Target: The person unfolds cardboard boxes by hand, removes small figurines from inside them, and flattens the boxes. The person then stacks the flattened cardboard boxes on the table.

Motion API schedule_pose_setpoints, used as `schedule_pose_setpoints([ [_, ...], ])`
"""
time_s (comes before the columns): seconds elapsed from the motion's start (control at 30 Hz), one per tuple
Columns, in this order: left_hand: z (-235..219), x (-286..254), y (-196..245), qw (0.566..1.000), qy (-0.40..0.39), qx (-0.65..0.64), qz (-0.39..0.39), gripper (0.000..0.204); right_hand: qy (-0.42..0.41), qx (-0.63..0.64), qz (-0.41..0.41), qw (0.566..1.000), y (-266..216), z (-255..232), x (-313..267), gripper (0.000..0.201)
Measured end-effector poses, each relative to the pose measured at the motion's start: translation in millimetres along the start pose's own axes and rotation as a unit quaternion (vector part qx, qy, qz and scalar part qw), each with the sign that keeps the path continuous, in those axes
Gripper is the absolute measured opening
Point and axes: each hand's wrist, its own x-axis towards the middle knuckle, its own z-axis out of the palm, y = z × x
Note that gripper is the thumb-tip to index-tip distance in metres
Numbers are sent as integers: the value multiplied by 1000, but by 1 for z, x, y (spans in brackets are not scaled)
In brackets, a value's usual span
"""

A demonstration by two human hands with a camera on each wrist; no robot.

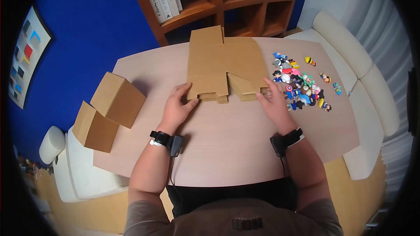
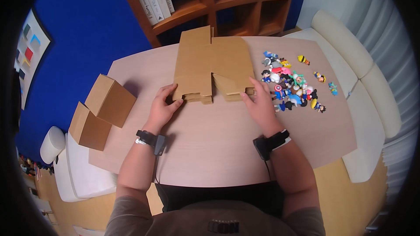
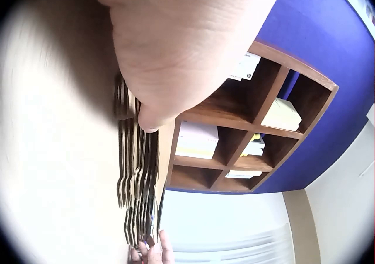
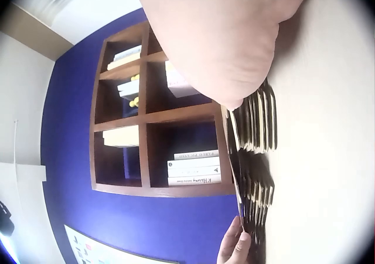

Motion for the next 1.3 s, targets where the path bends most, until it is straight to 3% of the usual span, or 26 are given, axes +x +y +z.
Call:
schedule_pose_setpoints([
  [0.17, 0, -2, 7, 1000, 7, 11, -1, 60, -4, -6, 13, 1000, -2, -2, 0, 55],
  [0.27, 0, -4, 9, 1000, 4, 1, -28, 62, 5, -45, -22, 999, 0, -1, -3, 50],
  [0.37, -3, -3, 13, 998, -5, 1, -58, 64, 11, 24, 1, 1000, -2, 1, -3, 47],
  [0.43, -3, -3, 13, 998, -1, 16, -64, 64, 5, -8, -50, 999, 3, 1, -2, 46],
  [0.57, -1, -5, 8, 998, 10, -40, -49, 62, -23, 9, -21, 999, -11, -8, -9, 46],
  [0.63, -1, -3, 9, 998, 18, -40, -48, 61, -8, -27, -59, 998, -6, -7, -11, 48],
  [0.7, -1, -5, 13, 998, 45, 46, -5, 58, -11, -31, -52, 998, -9, -7, -16, 49],
  [0.83, -5, -5, 24, 997, 33, 52, -42, 55, -26, -33, -43, 998, -17, -10, -19, 52],
  [0.93, -4, -9, 24, 995, 48, 91, -2, 46, -26, -50, -32, 998, -29, -15, -20, 51],
  [1.0, 1, -11, 24, 996, 59, 67, 5, 41, -7, -60, -81, 995, -21, -19, -22, 47],
  [1.07, -8, -10, 19, 992, 70, 92, 51, 37, 79, -50, -53, 994, -17, -17, -18, 44],
  [1.1, -18, -13, 30, 989, 87, 111, 37, 36, 105, -16, -76, 991, -27, -19, -15, 41],
  [1.27, -91, -21, 38, 922, 231, 306, 49, 42, 161, -13, -99, 982, -28, -36, -15, 30],
  [1.3, -106, -23, 27, 855, 281, 435, 2, 45, 150, 2, -96, 984, -32, -36, -16, 27],
])
